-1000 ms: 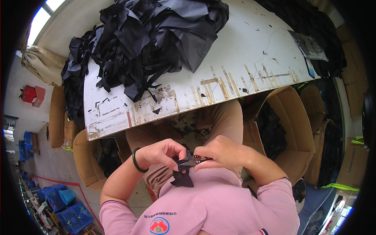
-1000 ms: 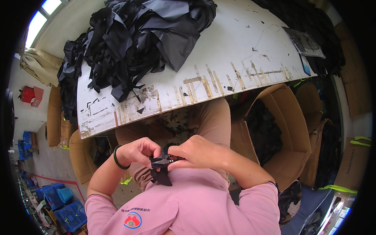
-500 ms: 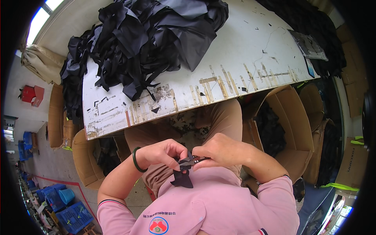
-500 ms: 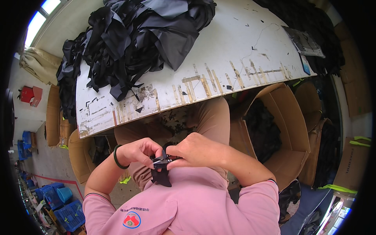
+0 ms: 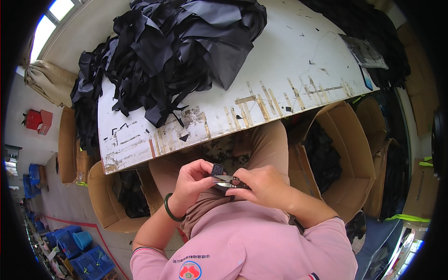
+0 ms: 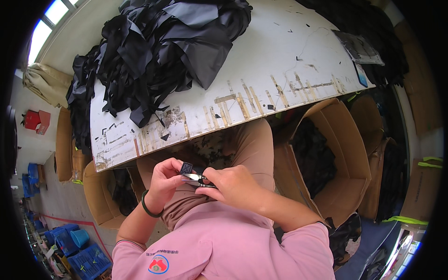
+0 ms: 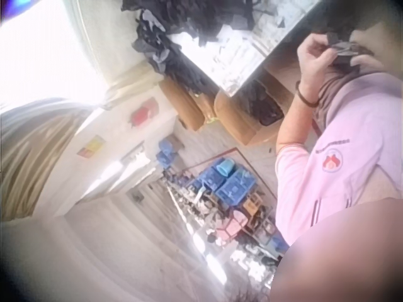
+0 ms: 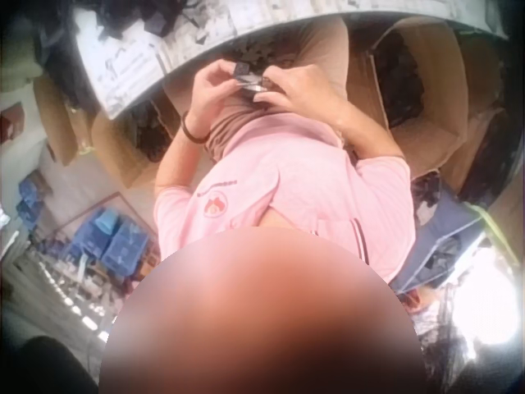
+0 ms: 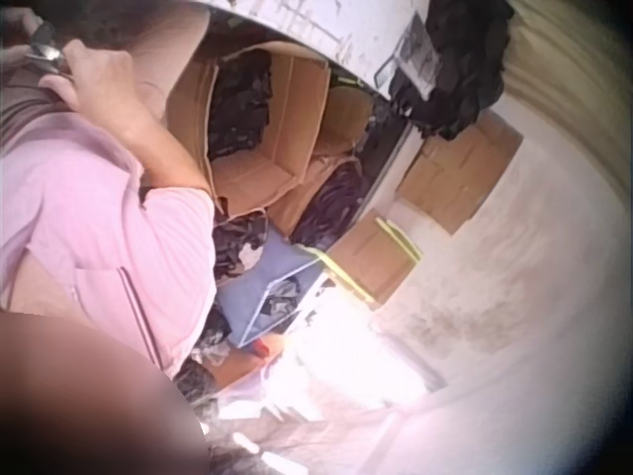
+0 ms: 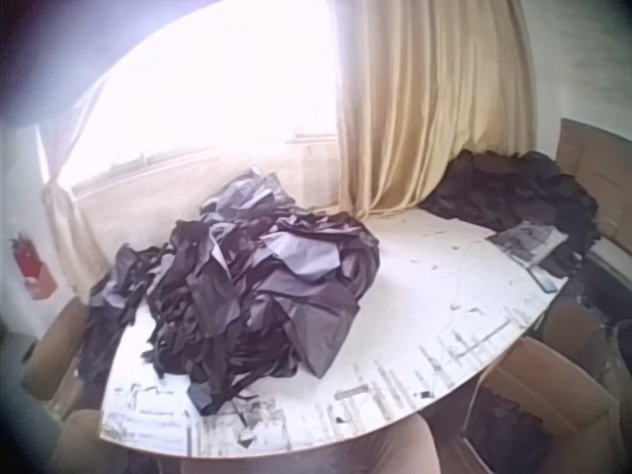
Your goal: Cutting and trimming small black fabric components using small snips/scissors.
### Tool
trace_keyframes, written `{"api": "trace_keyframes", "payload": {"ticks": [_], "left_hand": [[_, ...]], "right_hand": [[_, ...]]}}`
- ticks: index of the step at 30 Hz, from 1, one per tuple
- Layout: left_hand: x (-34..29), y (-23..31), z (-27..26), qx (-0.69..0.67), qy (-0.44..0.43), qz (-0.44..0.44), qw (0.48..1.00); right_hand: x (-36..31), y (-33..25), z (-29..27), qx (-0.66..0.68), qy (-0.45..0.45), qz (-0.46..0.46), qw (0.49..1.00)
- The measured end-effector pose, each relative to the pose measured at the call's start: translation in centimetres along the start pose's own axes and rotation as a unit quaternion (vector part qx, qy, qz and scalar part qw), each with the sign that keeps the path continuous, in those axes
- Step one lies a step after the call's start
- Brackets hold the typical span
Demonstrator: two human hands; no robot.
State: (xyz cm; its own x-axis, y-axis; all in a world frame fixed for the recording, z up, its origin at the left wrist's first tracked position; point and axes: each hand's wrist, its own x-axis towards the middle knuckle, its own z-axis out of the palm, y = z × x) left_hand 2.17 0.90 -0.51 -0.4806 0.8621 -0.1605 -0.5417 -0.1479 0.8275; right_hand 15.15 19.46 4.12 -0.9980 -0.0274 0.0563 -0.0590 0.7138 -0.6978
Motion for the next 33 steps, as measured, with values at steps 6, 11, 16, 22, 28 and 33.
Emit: {"api": "trace_keyframes", "payload": {"ticks": [6,11,16,22,28,33], "left_hand": [[-0.1,0.3,0.8,0.007,-0.014,0.027,0.999],[-0.4,0.7,0.9,0.049,-0.004,0.045,0.998],[-0.2,0.3,0.9,0.056,-0.008,0.055,0.997],[-0.3,0.4,1.0,0.076,-0.014,0.051,0.996],[-0.3,0.7,1.1,0.082,-0.003,0.040,0.996],[1.3,0.0,1.8,0.178,-0.017,0.109,0.978]], "right_hand": [[0.2,0.0,0.2,0.020,0.051,0.001,0.998],[0.3,-0.4,-1.0,0.071,-0.037,0.055,0.995],[0.3,-0.5,-0.9,0.067,-0.023,0.041,0.997],[0.2,-0.4,-0.5,0.027,-0.002,0.026,0.999],[-0.1,-0.1,-0.6,0.071,0.005,0.065,0.995],[0.1,0.5,1.5,0.330,0.084,0.106,0.934]]}}
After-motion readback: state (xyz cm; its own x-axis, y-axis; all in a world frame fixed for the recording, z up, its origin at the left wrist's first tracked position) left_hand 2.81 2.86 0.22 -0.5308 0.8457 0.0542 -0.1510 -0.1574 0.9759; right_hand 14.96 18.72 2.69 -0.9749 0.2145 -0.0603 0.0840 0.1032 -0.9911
